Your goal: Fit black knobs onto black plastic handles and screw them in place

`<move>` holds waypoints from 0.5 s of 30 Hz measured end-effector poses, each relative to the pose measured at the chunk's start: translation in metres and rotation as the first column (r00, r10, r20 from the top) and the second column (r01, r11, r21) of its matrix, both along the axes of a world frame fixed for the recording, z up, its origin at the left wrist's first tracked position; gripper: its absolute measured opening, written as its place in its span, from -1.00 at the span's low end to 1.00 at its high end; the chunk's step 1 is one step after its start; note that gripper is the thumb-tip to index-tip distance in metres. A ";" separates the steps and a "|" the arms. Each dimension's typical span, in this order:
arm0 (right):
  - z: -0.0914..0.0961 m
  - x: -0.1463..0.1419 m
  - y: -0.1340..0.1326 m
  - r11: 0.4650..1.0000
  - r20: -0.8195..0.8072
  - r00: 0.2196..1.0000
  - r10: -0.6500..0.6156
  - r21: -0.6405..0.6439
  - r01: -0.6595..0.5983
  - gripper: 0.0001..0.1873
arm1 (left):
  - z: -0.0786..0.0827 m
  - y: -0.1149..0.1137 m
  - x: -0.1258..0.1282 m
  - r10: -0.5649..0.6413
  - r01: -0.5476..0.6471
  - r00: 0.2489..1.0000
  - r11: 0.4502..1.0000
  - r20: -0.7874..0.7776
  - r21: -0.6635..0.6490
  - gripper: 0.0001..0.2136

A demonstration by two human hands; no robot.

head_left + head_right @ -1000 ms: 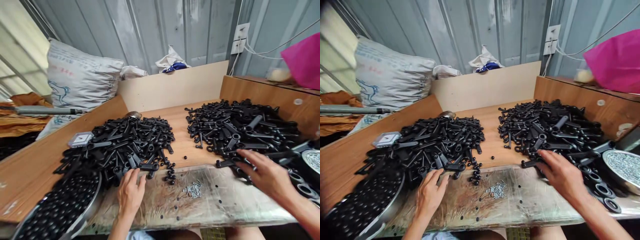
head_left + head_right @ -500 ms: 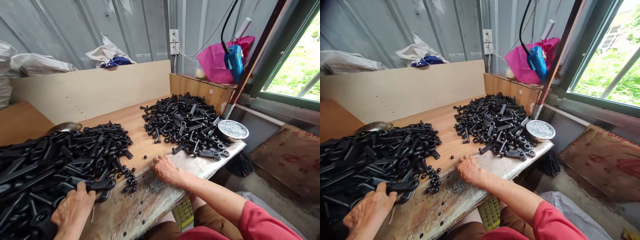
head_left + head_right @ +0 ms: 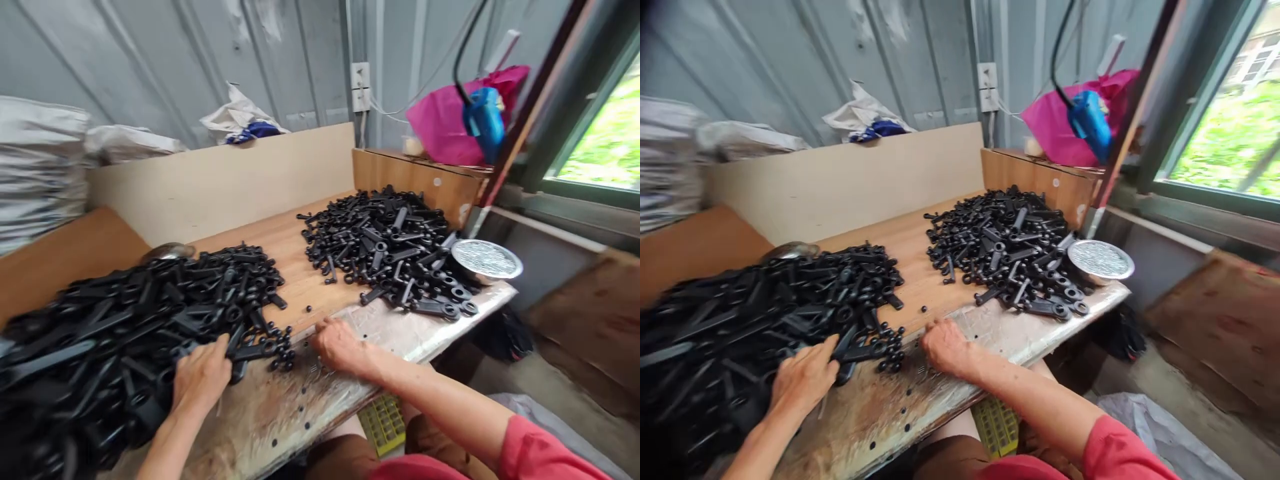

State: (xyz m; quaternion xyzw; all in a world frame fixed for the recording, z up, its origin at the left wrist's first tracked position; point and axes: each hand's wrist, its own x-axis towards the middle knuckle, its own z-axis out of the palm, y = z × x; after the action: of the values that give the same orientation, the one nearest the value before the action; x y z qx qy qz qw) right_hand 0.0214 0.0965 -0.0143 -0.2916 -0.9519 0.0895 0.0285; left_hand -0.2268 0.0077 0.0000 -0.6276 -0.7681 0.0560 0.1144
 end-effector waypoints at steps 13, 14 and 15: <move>0.015 -0.015 0.016 0.995 -0.077 0.992 -0.100 -0.021 0.099 -0.80 | -0.004 -0.021 -0.009 0.166 -0.191 0.970 0.972 0.177 0.134 -0.85; 0.016 -0.022 0.017 0.995 -0.071 0.993 -0.099 -0.014 0.099 -0.81 | -0.003 -0.024 -0.007 0.159 -0.189 0.968 0.971 0.196 0.144 -0.83; 0.017 -0.028 0.019 0.995 -0.062 0.993 -0.098 -0.005 0.098 -0.81 | -0.002 -0.027 -0.004 0.147 -0.181 0.966 0.972 0.212 0.149 -0.79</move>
State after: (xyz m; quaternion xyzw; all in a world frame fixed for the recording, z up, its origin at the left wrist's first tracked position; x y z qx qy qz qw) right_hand -0.0070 0.1152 0.0028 -0.3351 -0.9350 0.0980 0.0624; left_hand -0.2309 -0.0196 -0.0019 -0.5523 -0.8270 -0.0623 0.0839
